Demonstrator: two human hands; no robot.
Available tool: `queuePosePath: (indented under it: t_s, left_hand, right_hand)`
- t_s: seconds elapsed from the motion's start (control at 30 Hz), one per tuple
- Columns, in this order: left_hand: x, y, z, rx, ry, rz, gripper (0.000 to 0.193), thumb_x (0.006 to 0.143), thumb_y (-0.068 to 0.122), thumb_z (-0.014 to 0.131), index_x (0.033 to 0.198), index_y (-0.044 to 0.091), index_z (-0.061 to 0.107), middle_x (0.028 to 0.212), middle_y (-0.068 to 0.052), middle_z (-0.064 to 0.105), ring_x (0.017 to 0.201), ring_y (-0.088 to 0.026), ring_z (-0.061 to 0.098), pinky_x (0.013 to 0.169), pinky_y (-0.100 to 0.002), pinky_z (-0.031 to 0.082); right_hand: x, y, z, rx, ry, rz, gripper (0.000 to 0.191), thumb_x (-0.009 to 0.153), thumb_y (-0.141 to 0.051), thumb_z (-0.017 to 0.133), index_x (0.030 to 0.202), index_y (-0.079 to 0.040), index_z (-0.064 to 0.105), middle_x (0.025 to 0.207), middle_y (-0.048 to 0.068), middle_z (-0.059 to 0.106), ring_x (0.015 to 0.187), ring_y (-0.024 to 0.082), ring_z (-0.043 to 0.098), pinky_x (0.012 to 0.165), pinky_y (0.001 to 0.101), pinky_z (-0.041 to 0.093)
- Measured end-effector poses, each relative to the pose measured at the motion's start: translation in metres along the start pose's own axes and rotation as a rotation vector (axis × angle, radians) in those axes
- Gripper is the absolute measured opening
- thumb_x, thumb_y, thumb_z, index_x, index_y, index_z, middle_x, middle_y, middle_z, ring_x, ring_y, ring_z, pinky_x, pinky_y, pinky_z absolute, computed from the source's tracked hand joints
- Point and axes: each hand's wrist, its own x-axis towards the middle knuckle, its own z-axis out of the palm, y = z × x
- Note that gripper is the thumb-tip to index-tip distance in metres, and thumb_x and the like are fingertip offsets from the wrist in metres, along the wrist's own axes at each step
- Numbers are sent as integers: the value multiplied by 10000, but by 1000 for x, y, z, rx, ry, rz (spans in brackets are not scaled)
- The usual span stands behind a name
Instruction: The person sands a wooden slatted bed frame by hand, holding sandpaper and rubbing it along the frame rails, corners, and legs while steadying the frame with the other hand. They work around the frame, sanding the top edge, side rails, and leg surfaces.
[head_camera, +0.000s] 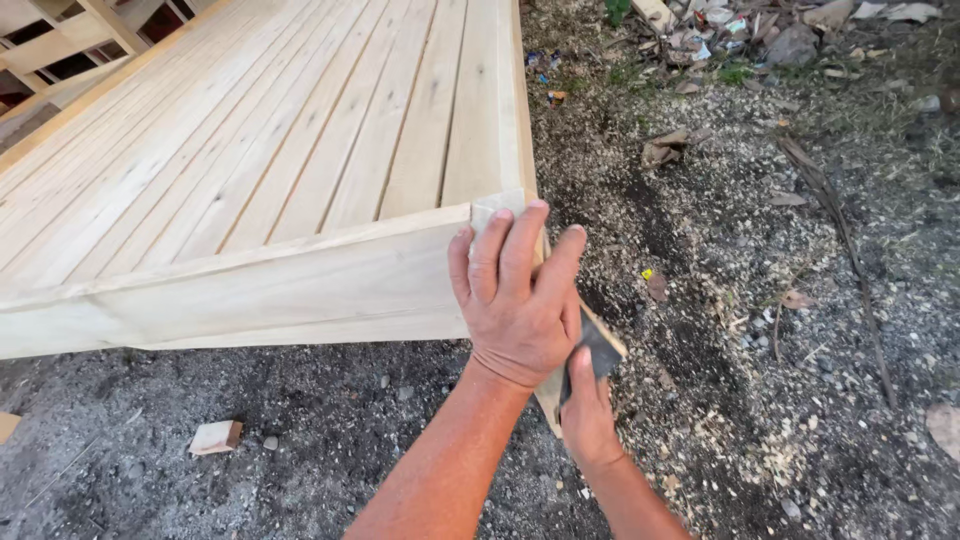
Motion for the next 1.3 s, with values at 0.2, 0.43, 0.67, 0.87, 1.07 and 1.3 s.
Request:
queuePosePath:
  t_s: [0.2, 0.43, 0.67, 0.87, 1.07, 1.3]
  left_hand:
    - [2, -1, 2, 5, 27, 25, 310, 938, 243, 671, 1238, 219, 745, 1471, -54, 547, 1404, -293, 446, 1238, -553, 309]
    - [2, 0, 1, -75, -7, -14, 349, 883, 281, 669, 1216, 200, 734, 1457, -69, 538, 1380, -310, 447, 1227, -569, 294]
    - [2, 0, 3, -12, 12, 1, 306, 928, 243, 668, 1225, 213, 733, 1461, -54, 539, 1400, -296, 446, 1257, -542, 286]
    - [2, 0, 4, -59, -10, -31, 323, 903, 266, 669, 1214, 200, 727, 1449, -62, 545, 1380, -303, 461, 1244, -560, 292]
    - [-4, -4, 14, 20, 37, 25, 276, 992, 234, 637, 1254, 214, 722, 1527, -55, 514, 1454, -304, 425, 1289, -555, 271]
    - [-32, -2, 23, 104, -92, 64, 542, 1028, 252, 615, 1569, 237, 601, 1737, 48, 267, 1648, -279, 86, 1266, -618, 163]
  right_hand:
    - [2, -6, 3, 235, 164, 386, 595, 1031, -474, 448, 1438, -48, 532, 1266, 58, 658, 1040, 144, 637, 869, 324, 516]
    - [29, -38, 19, 355, -201, 56, 584, 1054, -479, 382, 1458, -80, 514, 1353, -5, 640, 1195, 66, 628, 1029, 264, 503]
    - [6, -23, 7, 199, 84, 530, 567, 1061, -456, 350, 1430, -84, 567, 1282, 37, 687, 1091, 177, 677, 914, 360, 540]
    - [47, -55, 23, 301, -217, 135, 574, 1081, -402, 344, 1532, -59, 428, 1484, 51, 537, 1330, 157, 528, 1121, 339, 407]
    - [18, -42, 21, 15, 17, 405, 626, 1096, -454, 364, 1506, -11, 531, 1413, 104, 610, 1237, 210, 566, 1045, 393, 435]
    - [40, -48, 17, 289, -213, 230, 589, 1066, -429, 350, 1527, -71, 431, 1462, 49, 560, 1298, 182, 554, 1081, 354, 446]
